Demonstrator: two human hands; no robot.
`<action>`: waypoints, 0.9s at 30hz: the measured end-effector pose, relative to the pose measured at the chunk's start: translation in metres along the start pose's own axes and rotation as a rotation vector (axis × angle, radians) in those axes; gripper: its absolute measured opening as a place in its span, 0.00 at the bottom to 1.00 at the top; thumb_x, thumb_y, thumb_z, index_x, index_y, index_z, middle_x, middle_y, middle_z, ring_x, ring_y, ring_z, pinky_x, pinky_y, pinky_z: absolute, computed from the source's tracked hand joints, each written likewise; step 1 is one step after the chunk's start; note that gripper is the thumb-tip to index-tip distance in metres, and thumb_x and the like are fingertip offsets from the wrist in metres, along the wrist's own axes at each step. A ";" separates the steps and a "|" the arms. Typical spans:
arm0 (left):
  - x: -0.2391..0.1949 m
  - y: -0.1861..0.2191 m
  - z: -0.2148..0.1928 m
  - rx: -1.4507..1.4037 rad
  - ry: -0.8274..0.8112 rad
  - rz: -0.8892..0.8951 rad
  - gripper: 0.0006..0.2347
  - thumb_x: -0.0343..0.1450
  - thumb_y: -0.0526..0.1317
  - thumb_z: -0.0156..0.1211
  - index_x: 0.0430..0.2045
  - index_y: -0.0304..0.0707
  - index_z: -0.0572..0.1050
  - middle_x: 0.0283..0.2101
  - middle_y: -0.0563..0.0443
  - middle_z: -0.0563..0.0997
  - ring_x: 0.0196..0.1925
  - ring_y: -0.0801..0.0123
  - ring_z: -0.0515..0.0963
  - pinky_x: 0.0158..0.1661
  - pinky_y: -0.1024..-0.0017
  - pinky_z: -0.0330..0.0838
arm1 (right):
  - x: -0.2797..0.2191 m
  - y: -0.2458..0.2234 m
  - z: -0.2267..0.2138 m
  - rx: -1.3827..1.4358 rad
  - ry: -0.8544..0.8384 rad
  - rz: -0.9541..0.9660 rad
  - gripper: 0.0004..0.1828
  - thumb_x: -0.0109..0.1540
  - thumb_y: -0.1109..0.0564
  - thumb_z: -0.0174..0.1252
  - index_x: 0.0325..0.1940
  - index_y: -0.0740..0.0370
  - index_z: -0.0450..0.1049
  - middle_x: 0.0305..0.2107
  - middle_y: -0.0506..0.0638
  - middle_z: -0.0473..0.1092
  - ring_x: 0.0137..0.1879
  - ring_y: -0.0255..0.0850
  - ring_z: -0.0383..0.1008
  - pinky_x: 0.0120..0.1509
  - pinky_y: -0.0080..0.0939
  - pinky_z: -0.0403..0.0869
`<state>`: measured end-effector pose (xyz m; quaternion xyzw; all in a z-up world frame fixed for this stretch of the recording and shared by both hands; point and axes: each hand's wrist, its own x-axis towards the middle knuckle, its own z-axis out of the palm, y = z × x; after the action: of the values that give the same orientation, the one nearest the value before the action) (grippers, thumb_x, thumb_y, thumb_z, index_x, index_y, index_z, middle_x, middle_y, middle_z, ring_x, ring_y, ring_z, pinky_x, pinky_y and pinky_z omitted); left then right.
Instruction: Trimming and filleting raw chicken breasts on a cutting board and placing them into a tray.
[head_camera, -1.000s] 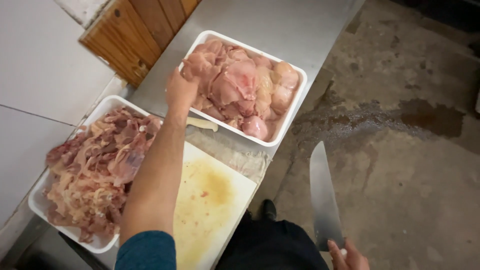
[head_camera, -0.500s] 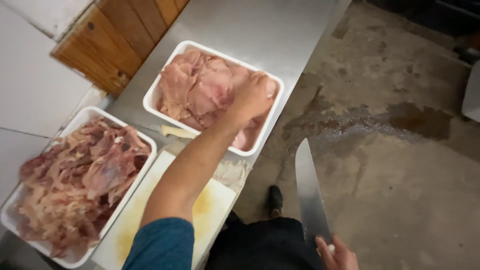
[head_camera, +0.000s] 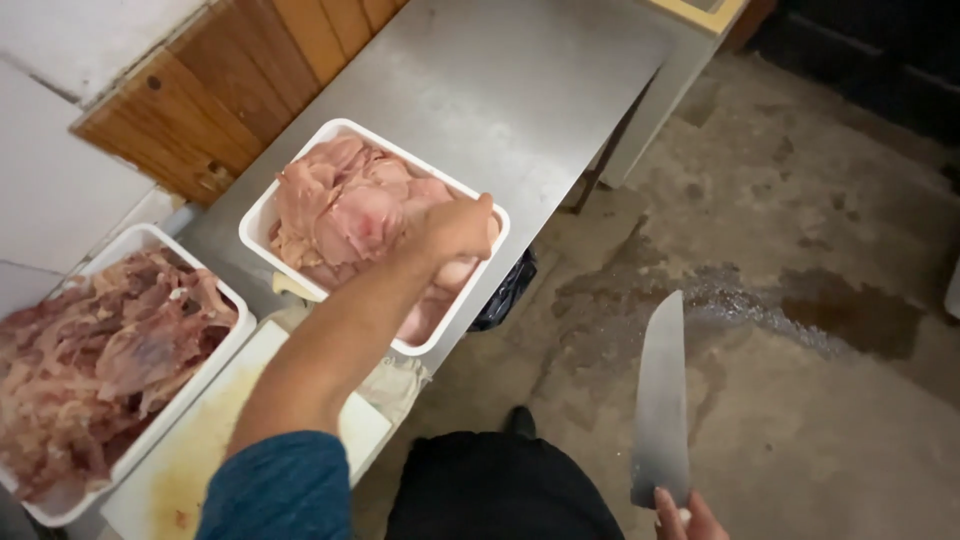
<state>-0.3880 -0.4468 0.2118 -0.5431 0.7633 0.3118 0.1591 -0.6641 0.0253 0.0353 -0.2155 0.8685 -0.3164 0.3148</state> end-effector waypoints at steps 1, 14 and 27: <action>0.004 -0.001 0.011 0.079 0.110 0.056 0.24 0.64 0.37 0.62 0.55 0.39 0.64 0.43 0.42 0.82 0.43 0.47 0.83 0.38 0.52 0.73 | 0.035 0.053 0.004 -0.230 0.160 -0.587 0.13 0.60 0.48 0.61 0.49 0.47 0.79 0.31 0.59 0.70 0.20 0.44 0.67 0.30 0.40 0.65; -0.136 -0.036 0.049 -0.102 0.887 0.092 0.25 0.59 0.48 0.74 0.47 0.44 0.70 0.43 0.43 0.81 0.47 0.48 0.79 0.45 0.53 0.69 | 0.065 -0.124 -0.013 -0.478 -0.326 -0.085 0.18 0.61 0.38 0.57 0.40 0.52 0.79 0.17 0.59 0.75 0.26 0.52 0.78 0.36 0.46 0.71; -0.370 -0.149 0.080 -0.006 1.097 -0.381 0.24 0.59 0.37 0.62 0.51 0.39 0.70 0.46 0.44 0.82 0.46 0.46 0.80 0.44 0.51 0.69 | 0.024 -0.240 0.049 -0.957 -0.613 -0.376 0.23 0.64 0.34 0.56 0.43 0.54 0.77 0.20 0.55 0.82 0.34 0.51 0.84 0.45 0.44 0.73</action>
<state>-0.1245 -0.1568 0.3213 -0.7533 0.6222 -0.0473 -0.2077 -0.6055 -0.1785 0.1610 -0.5647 0.7312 0.1365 0.3574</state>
